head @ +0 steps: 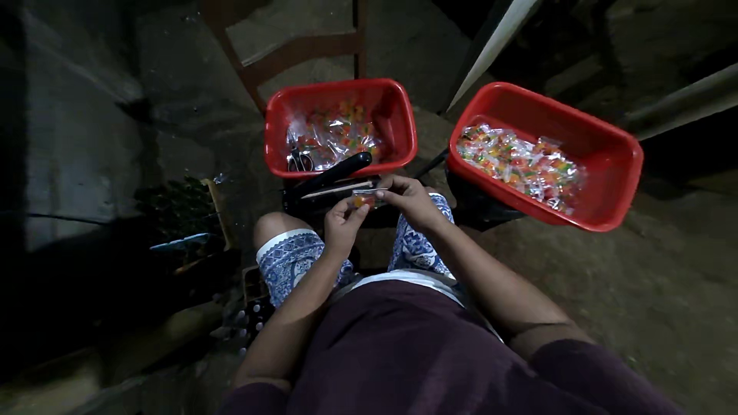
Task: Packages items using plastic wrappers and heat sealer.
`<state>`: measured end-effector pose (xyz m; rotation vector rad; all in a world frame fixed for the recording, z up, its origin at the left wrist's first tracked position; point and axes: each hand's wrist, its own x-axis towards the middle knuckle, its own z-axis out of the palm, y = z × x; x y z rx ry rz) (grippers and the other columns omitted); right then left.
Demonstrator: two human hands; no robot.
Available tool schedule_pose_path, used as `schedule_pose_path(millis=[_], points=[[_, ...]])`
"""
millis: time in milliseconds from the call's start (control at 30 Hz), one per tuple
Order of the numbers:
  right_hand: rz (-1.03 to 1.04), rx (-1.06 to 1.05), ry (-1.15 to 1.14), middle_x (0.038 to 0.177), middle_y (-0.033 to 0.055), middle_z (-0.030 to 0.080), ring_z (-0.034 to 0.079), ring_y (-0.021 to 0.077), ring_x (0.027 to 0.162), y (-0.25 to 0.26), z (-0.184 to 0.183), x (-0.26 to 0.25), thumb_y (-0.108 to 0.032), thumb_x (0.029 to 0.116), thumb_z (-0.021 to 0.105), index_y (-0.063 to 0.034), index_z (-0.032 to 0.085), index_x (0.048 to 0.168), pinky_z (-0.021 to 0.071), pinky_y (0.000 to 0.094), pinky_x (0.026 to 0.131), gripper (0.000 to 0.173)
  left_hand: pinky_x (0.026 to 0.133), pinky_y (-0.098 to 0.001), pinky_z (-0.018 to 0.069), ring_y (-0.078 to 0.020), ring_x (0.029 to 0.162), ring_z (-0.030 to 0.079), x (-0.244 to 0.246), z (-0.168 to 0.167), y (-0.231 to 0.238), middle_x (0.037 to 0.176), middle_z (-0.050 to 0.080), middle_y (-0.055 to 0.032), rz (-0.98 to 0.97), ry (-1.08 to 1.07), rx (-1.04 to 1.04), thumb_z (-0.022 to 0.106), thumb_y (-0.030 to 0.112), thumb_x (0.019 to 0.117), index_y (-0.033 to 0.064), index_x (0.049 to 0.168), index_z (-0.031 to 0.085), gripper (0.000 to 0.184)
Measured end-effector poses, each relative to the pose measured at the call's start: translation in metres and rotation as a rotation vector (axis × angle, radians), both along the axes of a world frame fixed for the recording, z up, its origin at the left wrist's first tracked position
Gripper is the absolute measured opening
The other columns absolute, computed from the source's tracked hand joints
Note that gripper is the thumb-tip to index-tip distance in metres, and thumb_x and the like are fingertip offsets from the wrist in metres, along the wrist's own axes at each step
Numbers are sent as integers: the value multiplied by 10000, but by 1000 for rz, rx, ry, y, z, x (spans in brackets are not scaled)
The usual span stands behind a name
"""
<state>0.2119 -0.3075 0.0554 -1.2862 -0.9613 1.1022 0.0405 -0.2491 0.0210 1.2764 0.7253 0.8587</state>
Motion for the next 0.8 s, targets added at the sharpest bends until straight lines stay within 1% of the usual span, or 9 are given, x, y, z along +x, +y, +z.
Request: schedule_pose_path(millis=[100, 233, 300, 400, 467, 567, 633, 700, 800], points=[[-5, 62, -82, 924, -16, 647, 598, 31, 772, 2, 16, -3, -30, 952, 659, -70, 678, 907, 536, 204, 700, 63, 899, -275, 557, -77, 1025, 651, 1, 19, 8, 1218, 668, -47, -29, -37, 92, 678, 83, 936, -1, 1351, 562, 439], [11, 90, -125, 944, -14, 652, 606, 27, 807, 17, 25, -3, -76, 946, 684, -67, 696, 919, 529, 206, 725, 31, 869, -265, 568, -68, 982, 659, 5, 39, 24, 1139, 693, -29, 2, -58, 143, 656, 36, 959, 18, 1050, 703, 104], [10, 91, -145, 956, -9, 654, 604, 31, 816, 26, 32, -4, -88, 953, 681, -66, 693, 920, 524, 211, 732, 41, 852, -259, 561, -56, 937, 666, 7, 48, 30, 1028, 722, 7, 23, -87, 68, 632, 14, 966, 54, 987, 704, 85], [9, 90, -154, 914, -5, 651, 597, 38, 764, 40, 44, -7, -72, 969, 657, -59, 679, 907, 525, 214, 702, 67, 780, -234, 560, -41, 849, 660, 11, 57, 45, 946, 722, 26, 55, -114, -11, 644, 16, 964, 69, 992, 712, 91], [3, 93, -184, 916, 17, 652, 609, 58, 752, 59, 51, -5, -77, 976, 654, -39, 677, 920, 548, 238, 698, 72, 797, -267, 574, -72, 903, 670, 12, 61, 64, 1029, 717, 6, 58, -129, -49, 624, 105, 1000, 75, 1124, 701, 149], [17, 190, -405, 979, 51, 661, 623, 69, 845, 99, 64, -1, -96, 979, 650, -9, 696, 972, 541, 250, 776, 98, 891, -433, 571, -232, 1070, 659, 4, 66, 102, 1257, 621, -114, -68, -82, -240, 132, 469, 1109, 96, 1490, 437, 614], [110, 307, -600, 1039, 97, 684, 635, 148, 984, 128, 75, 2, -91, 965, 658, 4, 728, 1017, 528, 324, 896, 129, 741, -367, 602, -219, 846, 711, 1, 70, 124, 1017, 704, -119, -83, -76, -441, -18, 582, 1056, 68, 1358, 483, 779], [303, 377, -721, 1110, 152, 692, 603, 272, 1116, 160, 88, 1, -51, 961, 666, 23, 751, 1046, 474, 427, 1005, 141, 647, -277, 592, -148, 698, 689, -4, 72, 140, 864, 711, -76, -85, -221, -570, 69, 549, 1088, 75, 1190, 572, 699], [526, 435, -817, 1198, 152, 673, 565, 320, 1202, 209, 83, -4, -75, 979, 657, -16, 769, 1046, 428, 499, 1061, 143, 588, -195, 559, -70, 668, 655, -13, 65, 165, 879, 702, -31, 8, -425, -555, 349, 254, 1119, 99, 1127, 659, 347]])
